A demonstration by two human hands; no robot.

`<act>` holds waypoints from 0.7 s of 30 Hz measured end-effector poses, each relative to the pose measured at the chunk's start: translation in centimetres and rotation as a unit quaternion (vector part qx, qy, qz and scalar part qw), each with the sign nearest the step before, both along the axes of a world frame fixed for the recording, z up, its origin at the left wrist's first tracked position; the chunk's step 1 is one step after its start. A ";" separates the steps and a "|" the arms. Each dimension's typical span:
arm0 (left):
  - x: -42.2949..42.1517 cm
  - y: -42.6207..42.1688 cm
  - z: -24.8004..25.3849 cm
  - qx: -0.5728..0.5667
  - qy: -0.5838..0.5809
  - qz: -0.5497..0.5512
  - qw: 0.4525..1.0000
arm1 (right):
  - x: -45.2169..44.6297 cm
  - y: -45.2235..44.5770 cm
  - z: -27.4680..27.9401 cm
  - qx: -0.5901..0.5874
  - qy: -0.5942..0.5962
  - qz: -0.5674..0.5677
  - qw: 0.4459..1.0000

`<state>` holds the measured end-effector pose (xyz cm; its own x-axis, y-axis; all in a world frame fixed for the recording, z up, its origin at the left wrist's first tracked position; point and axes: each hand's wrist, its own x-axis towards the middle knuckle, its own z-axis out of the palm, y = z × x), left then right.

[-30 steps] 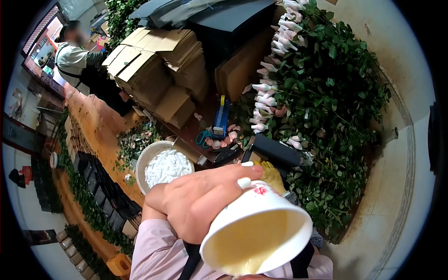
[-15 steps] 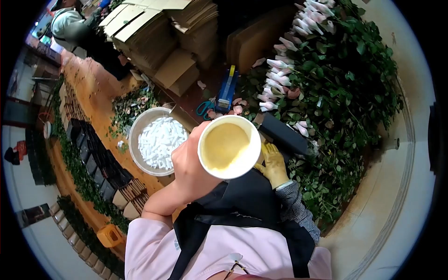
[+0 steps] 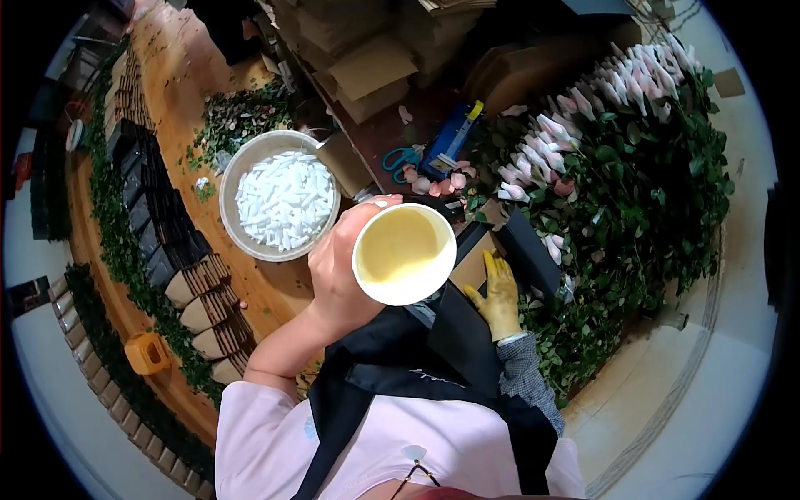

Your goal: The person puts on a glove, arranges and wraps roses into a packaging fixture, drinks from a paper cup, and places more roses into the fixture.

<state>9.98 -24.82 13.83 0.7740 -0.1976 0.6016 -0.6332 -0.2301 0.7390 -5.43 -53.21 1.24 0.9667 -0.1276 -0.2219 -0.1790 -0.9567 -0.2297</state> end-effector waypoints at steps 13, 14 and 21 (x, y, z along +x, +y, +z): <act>-2.0 2.1 1.2 0.063 0.049 -0.015 0.997 | -0.3 -0.1 -0.3 -0.004 0.014 0.002 1.000; -1.9 1.7 1.5 0.055 0.024 0.000 0.998 | -0.3 -0.1 -0.2 -0.004 0.001 0.005 1.000; -2.3 1.2 2.8 0.044 -0.008 -0.005 0.999 | -0.4 -0.2 -0.4 0.004 0.013 -0.007 1.000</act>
<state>7.68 -23.67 16.65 0.7627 -0.2579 0.5932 -0.6467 -0.2877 0.7064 -5.80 -53.44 0.83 0.9590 -0.1385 -0.2472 -0.1976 -0.9521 -0.2333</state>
